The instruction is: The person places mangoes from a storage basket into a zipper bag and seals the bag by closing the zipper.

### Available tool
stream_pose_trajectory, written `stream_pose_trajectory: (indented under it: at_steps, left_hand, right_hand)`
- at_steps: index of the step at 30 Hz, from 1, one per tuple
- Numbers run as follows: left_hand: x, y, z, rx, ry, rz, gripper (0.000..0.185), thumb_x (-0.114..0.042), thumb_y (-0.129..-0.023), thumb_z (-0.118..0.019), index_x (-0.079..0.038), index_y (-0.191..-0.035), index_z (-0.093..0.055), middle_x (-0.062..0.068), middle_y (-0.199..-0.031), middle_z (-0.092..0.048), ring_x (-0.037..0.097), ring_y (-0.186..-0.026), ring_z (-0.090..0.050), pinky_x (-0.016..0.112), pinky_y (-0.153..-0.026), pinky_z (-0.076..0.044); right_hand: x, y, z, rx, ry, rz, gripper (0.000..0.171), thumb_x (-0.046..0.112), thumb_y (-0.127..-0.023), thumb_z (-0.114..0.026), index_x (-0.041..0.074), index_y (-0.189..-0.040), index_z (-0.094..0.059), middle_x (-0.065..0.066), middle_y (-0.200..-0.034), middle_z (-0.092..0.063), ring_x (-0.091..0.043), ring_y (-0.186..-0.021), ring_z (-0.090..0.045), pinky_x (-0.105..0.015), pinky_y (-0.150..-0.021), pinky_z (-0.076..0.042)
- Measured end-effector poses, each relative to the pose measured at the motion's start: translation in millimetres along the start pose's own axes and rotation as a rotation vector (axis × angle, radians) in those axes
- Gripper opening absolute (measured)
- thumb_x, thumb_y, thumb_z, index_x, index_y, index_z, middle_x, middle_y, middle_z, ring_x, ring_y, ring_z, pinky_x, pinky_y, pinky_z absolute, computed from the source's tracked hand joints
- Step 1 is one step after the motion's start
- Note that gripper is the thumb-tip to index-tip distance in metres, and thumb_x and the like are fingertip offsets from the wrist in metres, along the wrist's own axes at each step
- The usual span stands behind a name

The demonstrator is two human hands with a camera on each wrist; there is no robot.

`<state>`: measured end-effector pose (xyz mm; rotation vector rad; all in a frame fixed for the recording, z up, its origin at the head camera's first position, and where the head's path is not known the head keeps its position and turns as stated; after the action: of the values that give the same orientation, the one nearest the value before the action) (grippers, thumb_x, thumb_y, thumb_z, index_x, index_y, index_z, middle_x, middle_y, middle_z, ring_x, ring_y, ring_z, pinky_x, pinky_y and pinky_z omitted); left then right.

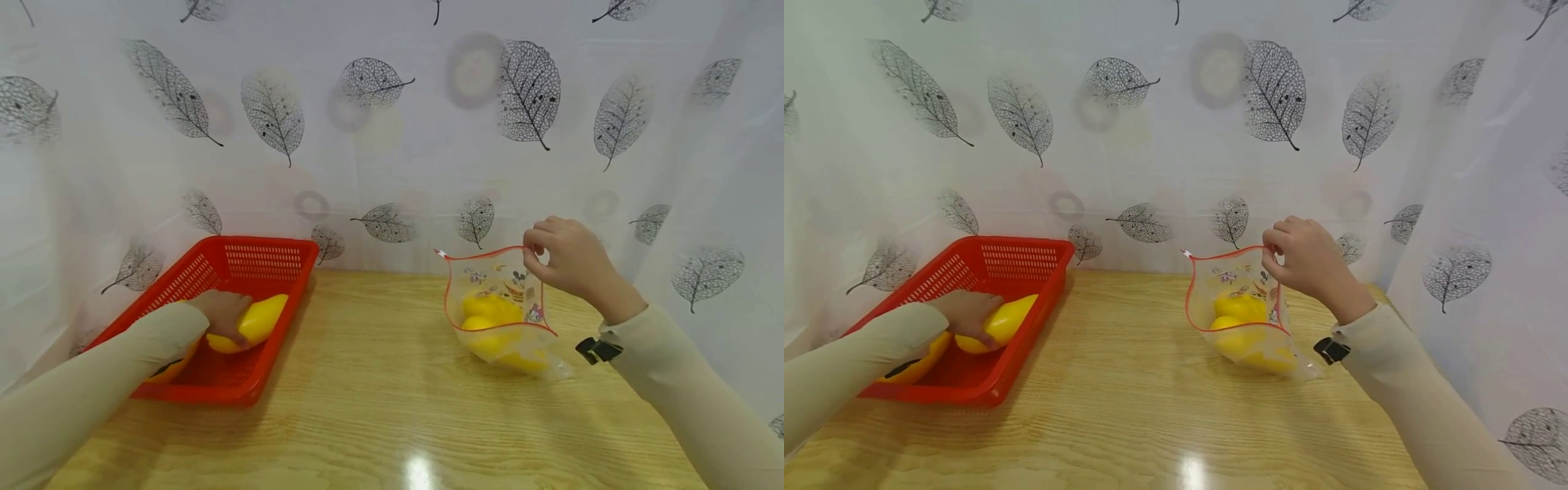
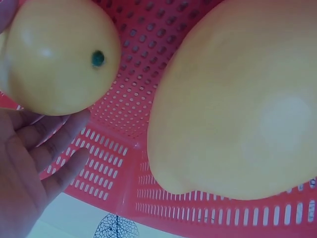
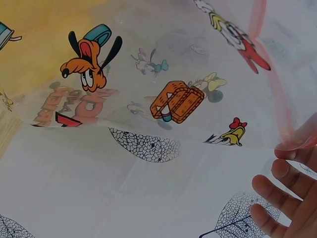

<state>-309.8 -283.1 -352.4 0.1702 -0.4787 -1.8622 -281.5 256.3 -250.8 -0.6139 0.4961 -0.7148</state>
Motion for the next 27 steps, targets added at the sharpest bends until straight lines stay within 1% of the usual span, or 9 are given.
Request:
stream_pose_trajectory:
  at_steps: [3, 6, 8, 10, 14, 16, 22, 27]
  left_hand:
    - [-0.2, -0.9, 1.0, -0.02, -0.009, 0.005, 0.099, -0.066, -0.062, -0.071, 0.005, -0.127, -0.046, 0.017, -0.108, -0.062, 0.029, -0.09, -0.057, 0.053, -0.092, -0.046]
    - [1.3, -4.4, 0.1, -0.055, -0.033, -0.007, 0.09, -0.067, -0.064, -0.069, 0.003, -0.117, -0.051, 0.01, -0.092, -0.062, 0.024, -0.077, -0.054, 0.045, -0.08, -0.051]
    - [3.3, -8.2, -2.4, -0.084, -0.05, -0.017, 0.082, -0.068, -0.066, -0.067, 0.0, -0.109, -0.052, 0.005, -0.081, -0.057, 0.02, -0.07, -0.05, 0.038, -0.07, -0.05]
    - [4.4, -11.1, -4.5, -0.109, -0.057, -0.017, 0.077, -0.069, -0.067, -0.065, -0.001, -0.102, -0.053, 0.004, -0.076, -0.053, 0.019, -0.066, -0.049, 0.033, -0.064, -0.047]
    - [4.1, -14.2, -7.3, -0.141, -0.034, 0.002, 0.073, -0.069, -0.067, -0.064, -0.003, -0.097, -0.053, 0.003, -0.073, -0.052, 0.019, -0.065, -0.048, 0.03, -0.059, -0.041]
    - [2.7, -14.2, -7.3, -0.146, -0.015, 0.014, 0.073, -0.07, -0.067, -0.064, -0.003, -0.096, -0.053, 0.003, -0.073, -0.052, 0.019, -0.066, -0.048, 0.03, -0.058, -0.04]
    - [-2.3, -12.3, -6.5, -0.124, 0.021, 0.043, 0.082, -0.075, -0.065, -0.06, -0.001, -0.099, -0.053, 0.004, -0.075, -0.052, 0.019, -0.067, -0.049, 0.029, -0.058, -0.041]
    - [-1.0, -15.5, -9.0, -0.113, 0.038, 0.053, 0.084, -0.078, -0.066, -0.056, -0.001, -0.099, -0.053, 0.005, -0.076, -0.053, 0.019, -0.069, -0.049, 0.03, -0.06, -0.044]
  right_hand:
    - [0.0, -0.1, -0.6, 0.0, 0.001, 0.0, 0.014, 0.005, -0.073, -0.058, 0.013, -0.064, -0.051, 0.003, -0.059, -0.046, -0.013, -0.06, -0.04, -0.03, -0.055, -0.033]
    - [0.1, -0.2, -1.1, 0.002, 0.004, 0.002, 0.015, 0.005, -0.073, -0.058, 0.014, -0.064, -0.051, 0.003, -0.059, -0.046, -0.013, -0.06, -0.04, -0.03, -0.055, -0.033]
    - [0.2, -0.3, -1.4, 0.004, 0.004, 0.002, 0.015, 0.005, -0.073, -0.058, 0.014, -0.064, -0.051, 0.003, -0.058, -0.046, -0.013, -0.06, -0.04, -0.03, -0.055, -0.033]
    - [0.4, -0.4, -1.8, 0.006, 0.005, 0.0, 0.014, 0.006, -0.073, -0.058, 0.014, -0.064, -0.051, 0.003, -0.058, -0.046, -0.013, -0.06, -0.04, -0.03, -0.055, -0.032]
    - [0.5, -0.9, -2.6, 0.006, 0.006, -0.002, 0.014, 0.006, -0.073, -0.058, 0.014, -0.063, -0.051, 0.003, -0.058, -0.046, -0.013, -0.06, -0.04, -0.03, -0.055, -0.032]
    - [0.3, -1.2, -3.0, 0.005, 0.007, -0.002, 0.014, 0.006, -0.073, -0.058, 0.014, -0.063, -0.051, 0.003, -0.058, -0.046, -0.013, -0.06, -0.04, -0.03, -0.055, -0.032]
    - [-0.4, -1.6, -3.3, 0.005, 0.006, -0.002, 0.015, 0.006, -0.073, -0.058, 0.014, -0.063, -0.051, 0.003, -0.058, -0.046, -0.013, -0.06, -0.04, -0.03, -0.055, -0.032]
    - [-0.9, -1.6, -3.4, 0.006, 0.004, -0.004, 0.014, 0.006, -0.073, -0.058, 0.014, -0.064, -0.052, 0.003, -0.058, -0.046, -0.013, -0.06, -0.04, -0.03, -0.055, -0.032]
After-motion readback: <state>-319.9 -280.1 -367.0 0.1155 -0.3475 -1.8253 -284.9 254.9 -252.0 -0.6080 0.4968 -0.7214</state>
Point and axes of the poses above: each hand's wrist, its own y-axis away from the middle knuckle, its own z-axis out of the back of the hand, x = y × z, the point moved 1 cm from there along -y, towards the middle knuckle
